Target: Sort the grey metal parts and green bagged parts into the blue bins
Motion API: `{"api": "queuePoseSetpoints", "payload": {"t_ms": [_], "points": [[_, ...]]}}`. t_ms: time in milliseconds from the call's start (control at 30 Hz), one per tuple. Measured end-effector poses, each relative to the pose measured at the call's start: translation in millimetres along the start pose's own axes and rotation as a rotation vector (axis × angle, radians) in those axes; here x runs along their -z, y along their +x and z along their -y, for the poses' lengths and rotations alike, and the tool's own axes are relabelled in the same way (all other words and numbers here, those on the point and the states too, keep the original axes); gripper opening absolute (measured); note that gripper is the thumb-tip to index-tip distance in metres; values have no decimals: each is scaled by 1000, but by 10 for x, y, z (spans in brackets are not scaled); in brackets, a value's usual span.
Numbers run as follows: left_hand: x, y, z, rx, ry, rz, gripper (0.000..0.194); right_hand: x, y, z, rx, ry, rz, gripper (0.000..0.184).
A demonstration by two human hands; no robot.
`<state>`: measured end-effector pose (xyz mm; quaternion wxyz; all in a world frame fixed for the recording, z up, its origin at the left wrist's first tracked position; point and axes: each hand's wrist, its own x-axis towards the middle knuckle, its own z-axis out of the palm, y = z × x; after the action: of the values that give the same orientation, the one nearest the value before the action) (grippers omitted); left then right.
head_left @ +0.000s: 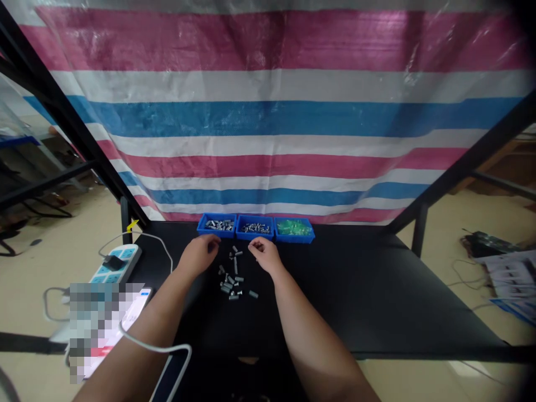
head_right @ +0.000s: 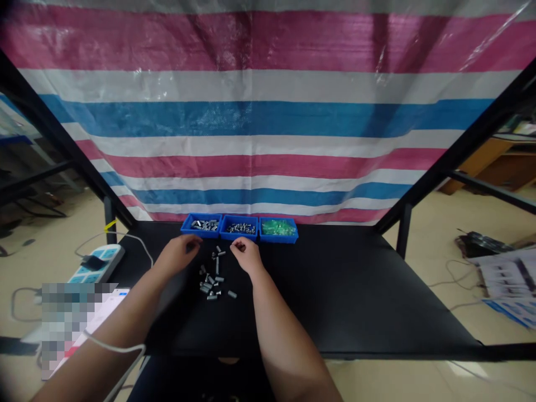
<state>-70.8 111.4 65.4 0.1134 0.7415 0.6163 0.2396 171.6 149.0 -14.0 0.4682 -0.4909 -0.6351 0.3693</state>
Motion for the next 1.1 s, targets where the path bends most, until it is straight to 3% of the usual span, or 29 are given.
{"api": "queuePoseSetpoints", "payload": {"t_ms": [133, 300, 433, 567, 733, 833, 1000, 1100], "points": [[-92, -296, 30, -13, -43, 179, 29, -17, -7, -26, -5, -18, 39, 19], [-222, -526, 51, -42, -109, 216, 37, -18, -20, -40, 4, -53, 59, 19], [-322, -628, 68, -41, -135, 137, 33, -23, -16, -83, -32, -23, 64, 20], [-450, -708, 75, -57, -167, -29, 19, -16, -8, -124, -132, 2, 47, 19], [-572, -731, 111, -80, -103, -203, 25, 17, -26, -64, -7, -136, 4, 14], [-596, -716, 123, -98, -28, -188, 28, 36, -41, 42, 52, -130, -75, 15], [-586, -706, 106, -133, 3, -148, 24, 101, 40, 209, 205, -89, -373, 22], [-577, -702, 108, -123, -23, -132, 20, 131, 157, 227, 246, -147, -473, 24]]}}
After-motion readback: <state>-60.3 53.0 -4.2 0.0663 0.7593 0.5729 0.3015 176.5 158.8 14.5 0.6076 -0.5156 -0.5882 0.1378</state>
